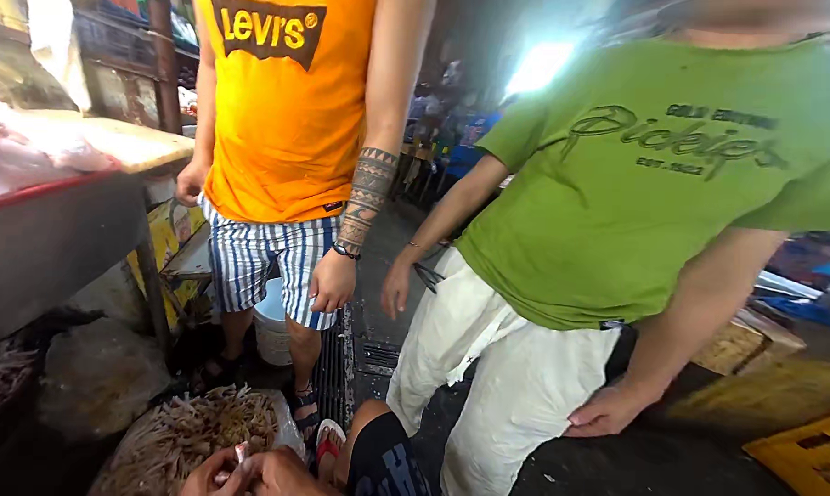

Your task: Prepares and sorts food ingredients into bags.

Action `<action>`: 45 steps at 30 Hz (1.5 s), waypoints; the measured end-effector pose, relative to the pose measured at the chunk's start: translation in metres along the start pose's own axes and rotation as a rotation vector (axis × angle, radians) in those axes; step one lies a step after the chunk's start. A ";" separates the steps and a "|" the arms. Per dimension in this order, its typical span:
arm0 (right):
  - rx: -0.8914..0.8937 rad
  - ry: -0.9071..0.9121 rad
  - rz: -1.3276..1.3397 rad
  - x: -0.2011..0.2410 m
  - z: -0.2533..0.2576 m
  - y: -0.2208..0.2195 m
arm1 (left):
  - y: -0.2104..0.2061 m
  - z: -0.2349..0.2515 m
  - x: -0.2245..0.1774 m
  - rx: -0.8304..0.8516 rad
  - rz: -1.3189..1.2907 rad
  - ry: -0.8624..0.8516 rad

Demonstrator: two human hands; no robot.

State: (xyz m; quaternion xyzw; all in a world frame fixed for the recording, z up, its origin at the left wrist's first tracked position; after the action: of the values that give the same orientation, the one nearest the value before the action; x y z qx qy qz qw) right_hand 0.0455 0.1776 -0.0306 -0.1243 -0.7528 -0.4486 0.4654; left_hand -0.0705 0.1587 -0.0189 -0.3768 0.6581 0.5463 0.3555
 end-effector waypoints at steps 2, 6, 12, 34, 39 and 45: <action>-0.011 0.048 -0.038 0.005 0.001 -0.008 | 0.002 0.004 0.009 -0.047 0.029 0.016; -0.029 0.109 0.005 0.019 -0.001 -0.016 | 0.010 0.001 0.026 -0.106 0.007 0.146; -0.108 -0.003 0.199 0.032 0.005 0.007 | 0.028 0.000 0.030 -0.254 -0.371 0.227; 0.209 -0.117 1.059 0.027 0.014 -0.033 | 0.079 0.000 0.040 -0.360 -0.485 0.032; 0.190 -0.141 0.974 0.021 0.014 -0.043 | 0.077 0.001 0.039 -0.395 -0.321 0.055; 0.164 -0.164 0.929 0.013 0.008 -0.048 | 0.067 0.016 0.047 -0.444 -0.259 0.161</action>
State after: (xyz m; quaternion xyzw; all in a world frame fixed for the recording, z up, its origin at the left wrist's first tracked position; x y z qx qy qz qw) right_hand 0.0052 0.1537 -0.0481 -0.4458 -0.6846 -0.1209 0.5639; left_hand -0.1506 0.1774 -0.0324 -0.5689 0.4947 0.5954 0.2777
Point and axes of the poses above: each hand's wrist, its own z-axis towards the middle knuckle, its own y-axis out of the back of the hand, x = y × z, the point moved 10 cm from there along z, towards the middle knuckle, and after that the axes turned 6 degrees about z, right-handed, at the moved point
